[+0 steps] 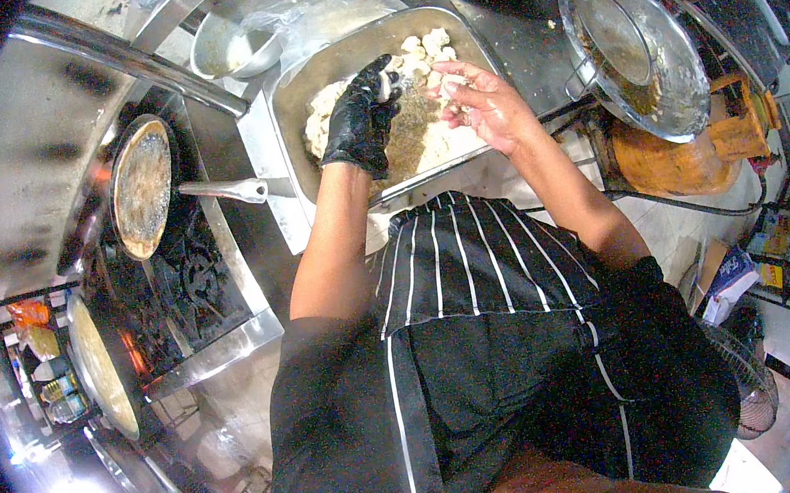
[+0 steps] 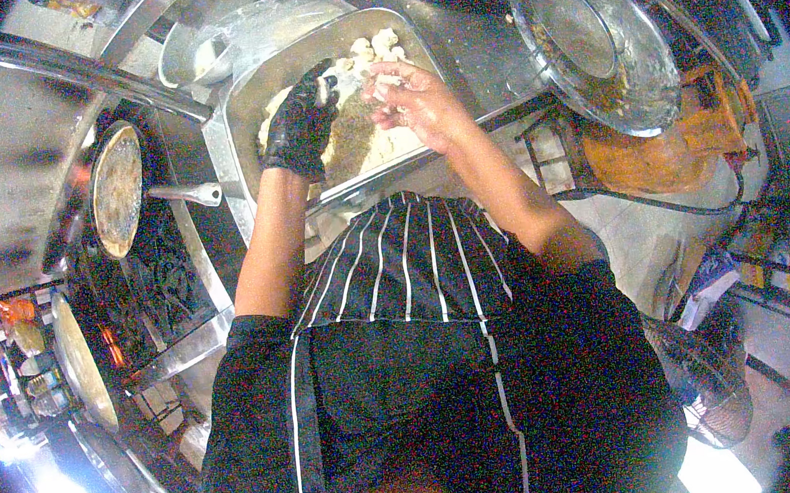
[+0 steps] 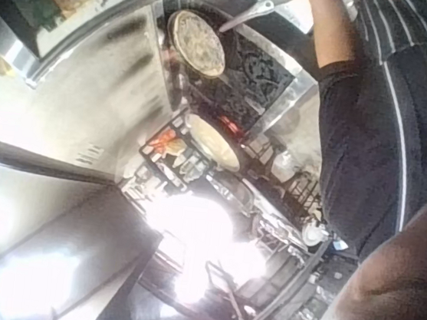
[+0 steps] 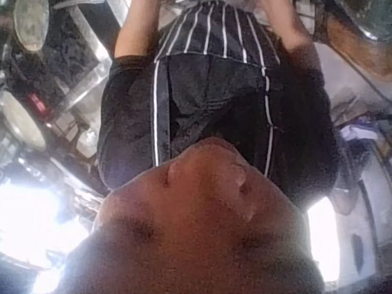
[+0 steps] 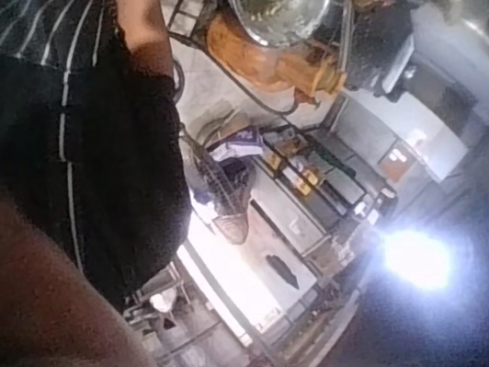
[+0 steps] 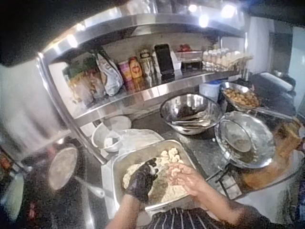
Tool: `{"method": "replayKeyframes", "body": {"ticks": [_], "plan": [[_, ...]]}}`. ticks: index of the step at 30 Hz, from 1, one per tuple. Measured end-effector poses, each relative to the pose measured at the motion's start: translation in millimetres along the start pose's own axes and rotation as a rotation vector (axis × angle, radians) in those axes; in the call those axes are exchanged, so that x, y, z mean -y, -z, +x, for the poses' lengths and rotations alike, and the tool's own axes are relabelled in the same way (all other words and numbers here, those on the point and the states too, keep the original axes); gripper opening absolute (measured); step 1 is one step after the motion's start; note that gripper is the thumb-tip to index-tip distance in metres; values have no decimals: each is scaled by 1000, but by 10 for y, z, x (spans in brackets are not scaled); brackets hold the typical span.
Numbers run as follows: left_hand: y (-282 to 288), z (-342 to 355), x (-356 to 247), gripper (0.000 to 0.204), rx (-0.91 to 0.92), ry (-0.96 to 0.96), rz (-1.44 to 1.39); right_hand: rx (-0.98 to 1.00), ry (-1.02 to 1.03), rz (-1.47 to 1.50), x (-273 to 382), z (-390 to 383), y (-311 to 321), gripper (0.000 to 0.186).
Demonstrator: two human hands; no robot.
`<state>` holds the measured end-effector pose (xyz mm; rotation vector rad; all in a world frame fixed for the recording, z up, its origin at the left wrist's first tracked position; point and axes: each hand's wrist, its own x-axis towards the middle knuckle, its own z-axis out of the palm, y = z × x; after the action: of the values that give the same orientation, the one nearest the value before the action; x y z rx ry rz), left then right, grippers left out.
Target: The person repeatedly pinches off small portions of dough from a large mass in a metal tray and rolls them into small balls. The person wears a black glove on the left hand and uses both hands to shape the dough balls, placing them back into the tray.
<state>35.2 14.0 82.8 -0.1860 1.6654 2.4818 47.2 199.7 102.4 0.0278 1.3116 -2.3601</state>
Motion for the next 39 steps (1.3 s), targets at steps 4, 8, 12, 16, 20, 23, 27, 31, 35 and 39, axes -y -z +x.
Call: {"method": "replayKeyframes", "body": {"ticks": [4,8,12,16,20,23,27,31,35,39], "plan": [[6,-3,-13,29,-145,260,-428,65,-63,179,-78,96,163,20],[-298,-160,-227,27,-184,214,-57,-83,-175,202,5,55,8,25],[-290,-94,-168,43,-360,242,-152,-79,-163,224,35,37,-46,37],[-107,38,-24,48,-223,150,-171,-143,-131,266,17,60,-66,49],[-32,169,112,45,-245,88,-228,-202,-108,221,54,48,-72,52],[-59,136,33,43,-261,117,-186,-209,-108,153,71,62,-18,50],[58,213,-31,39,-247,159,-130,-154,-22,-161,77,148,119,37],[-85,318,-113,24,-151,156,-55,-116,341,-937,77,485,326,23],[-228,489,-307,48,93,247,86,-202,720,-1169,55,722,264,29],[-52,573,-573,31,269,-320,917,-212,715,-1279,306,663,52,29]]}}
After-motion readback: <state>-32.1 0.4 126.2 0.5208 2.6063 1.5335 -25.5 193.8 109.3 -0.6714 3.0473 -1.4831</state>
